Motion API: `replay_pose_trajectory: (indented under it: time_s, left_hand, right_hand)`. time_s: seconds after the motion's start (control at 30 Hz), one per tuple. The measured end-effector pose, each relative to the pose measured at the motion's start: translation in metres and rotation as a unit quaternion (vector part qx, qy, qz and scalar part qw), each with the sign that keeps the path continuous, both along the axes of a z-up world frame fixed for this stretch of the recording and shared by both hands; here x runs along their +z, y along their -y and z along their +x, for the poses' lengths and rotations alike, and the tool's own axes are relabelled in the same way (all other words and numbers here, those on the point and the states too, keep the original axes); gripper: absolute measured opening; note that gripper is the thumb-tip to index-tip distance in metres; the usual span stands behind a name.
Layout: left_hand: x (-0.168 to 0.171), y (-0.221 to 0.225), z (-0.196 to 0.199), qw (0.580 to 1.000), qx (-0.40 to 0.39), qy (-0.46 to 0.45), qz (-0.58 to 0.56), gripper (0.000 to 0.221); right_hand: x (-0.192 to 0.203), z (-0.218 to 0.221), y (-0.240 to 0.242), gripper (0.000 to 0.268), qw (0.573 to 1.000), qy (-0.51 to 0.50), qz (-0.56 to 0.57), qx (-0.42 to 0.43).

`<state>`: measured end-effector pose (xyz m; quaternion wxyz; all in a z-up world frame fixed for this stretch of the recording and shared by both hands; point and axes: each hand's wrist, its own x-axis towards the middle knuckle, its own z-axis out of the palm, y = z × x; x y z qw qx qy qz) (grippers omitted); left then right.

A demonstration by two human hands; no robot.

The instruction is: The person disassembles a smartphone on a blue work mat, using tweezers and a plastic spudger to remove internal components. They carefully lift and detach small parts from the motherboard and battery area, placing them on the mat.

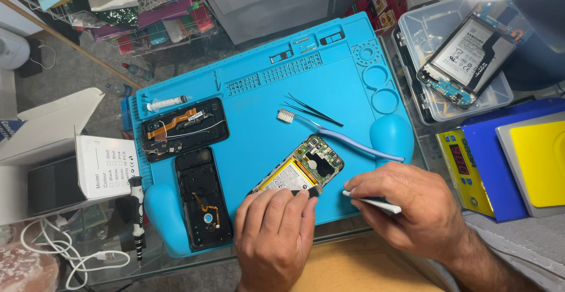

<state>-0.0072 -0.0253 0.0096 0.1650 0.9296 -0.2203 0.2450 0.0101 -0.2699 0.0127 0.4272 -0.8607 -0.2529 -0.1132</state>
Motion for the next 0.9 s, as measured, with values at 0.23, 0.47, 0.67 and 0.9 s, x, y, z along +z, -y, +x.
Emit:
replay_pose_trajectory:
  time_s: [0.23,0.47,0.67,0.9]
  left_hand:
    - [0.006,0.006,0.01,0.994,0.045,-0.077,-0.063,0.011]
    - [0.008,0.005,0.021,0.977,0.072,-0.165,-0.113,0.011]
    - [0.013,0.005,0.025,0.962,0.104,-0.229,-0.102,0.01]
    - [0.012,0.006,0.025,0.956,0.119,-0.249,-0.1,0.014]
  right_hand:
    - [-0.001,0.002,0.001,0.014,1.0,-0.004,0.009,-0.001]
    - [0.0,0.003,0.003,0.011,1.0,-0.002,0.022,0.002]
    - [-0.005,0.002,0.008,0.013,1.0,0.005,0.02,0.015]
    - [-0.006,0.002,0.01,0.012,0.999,0.005,0.028,0.02]
